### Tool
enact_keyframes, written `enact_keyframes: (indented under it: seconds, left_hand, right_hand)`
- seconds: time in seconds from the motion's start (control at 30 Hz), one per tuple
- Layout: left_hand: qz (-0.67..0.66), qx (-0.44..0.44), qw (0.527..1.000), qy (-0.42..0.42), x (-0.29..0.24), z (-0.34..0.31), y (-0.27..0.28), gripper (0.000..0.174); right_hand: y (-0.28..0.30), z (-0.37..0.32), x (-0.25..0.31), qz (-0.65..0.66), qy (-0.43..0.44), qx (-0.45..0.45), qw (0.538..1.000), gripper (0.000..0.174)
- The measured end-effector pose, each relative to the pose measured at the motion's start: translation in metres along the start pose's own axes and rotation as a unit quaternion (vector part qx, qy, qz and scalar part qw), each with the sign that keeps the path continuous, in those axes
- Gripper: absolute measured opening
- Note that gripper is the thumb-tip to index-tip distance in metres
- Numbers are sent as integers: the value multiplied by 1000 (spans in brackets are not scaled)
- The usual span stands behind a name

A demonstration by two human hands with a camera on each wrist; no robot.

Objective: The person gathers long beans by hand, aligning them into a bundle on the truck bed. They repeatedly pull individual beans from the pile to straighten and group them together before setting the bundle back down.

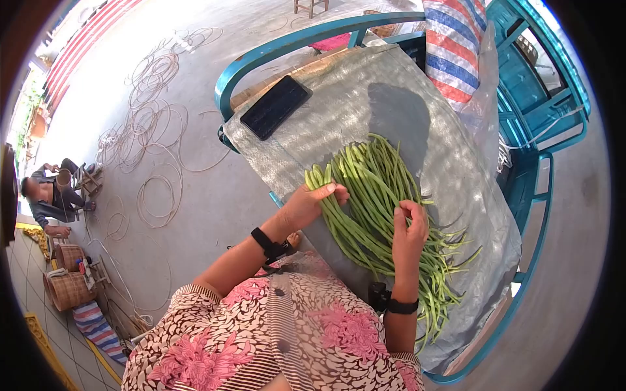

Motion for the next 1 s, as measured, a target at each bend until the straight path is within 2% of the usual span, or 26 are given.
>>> enact_keyframes:
  seconds: [0.1, 0.13, 0.27, 0.37, 0.53, 0.6, 0.7, 0.8, 0.9, 1.0]
  left_hand:
    - [-23, -8, 1000, 1, 1, 2, -1, 32]
    - [-32, -11, 999, 2, 1, 2, -2, 34]
    - [-33, 10, 999, -8, 1, 4, -3, 35]
    - [-37, 19, 999, -3, 3, 2, -1, 33]
    - [-39, -16, 999, -3, -8, -3, -9, 28]
    - [-27, 2, 1000, 2, -8, -3, -8, 28]
    - [-38, -5, 999, 8, -5, -4, -8, 28]
    - [-52, -10, 999, 10, -6, -3, -9, 27]
    - [-45, 1, 999, 17, -4, -3, -8, 25]
    - [-2, 9, 1000, 8, -4, -2, -6, 24]
  right_hand:
    - [1, -10, 10, 16, -29, 62, 998, 12]
    - [-2, -17, 15, 24, 6, 70, 997, 12]
    - [-18, -36, 9, -16, 16, 100, 995, 13]
    - [-30, -46, 9, -48, 67, 127, 988, 17]
    - [-35, -51, 17, -97, 59, 118, 987, 18]
    - [-37, -51, 17, -110, 58, 126, 984, 17]
    - [-33, -45, 17, -79, 26, 150, 985, 14]
    - [-15, -31, 29, -152, 119, 23, 981, 18]
    - [-16, -6, 7, -142, 51, -9, 989, 23]
    - [-27, 6, -7, -142, -45, 44, 988, 25]
Point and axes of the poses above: each hand's wrist, its own z-axis towards the middle knuckle, its own y-axis out of the back of the hand, x = y × z, the point moved 10 cm from there along z, towards the middle knuckle, and after that the axes turned 15 degrees about -y, right-handed, at the moved point
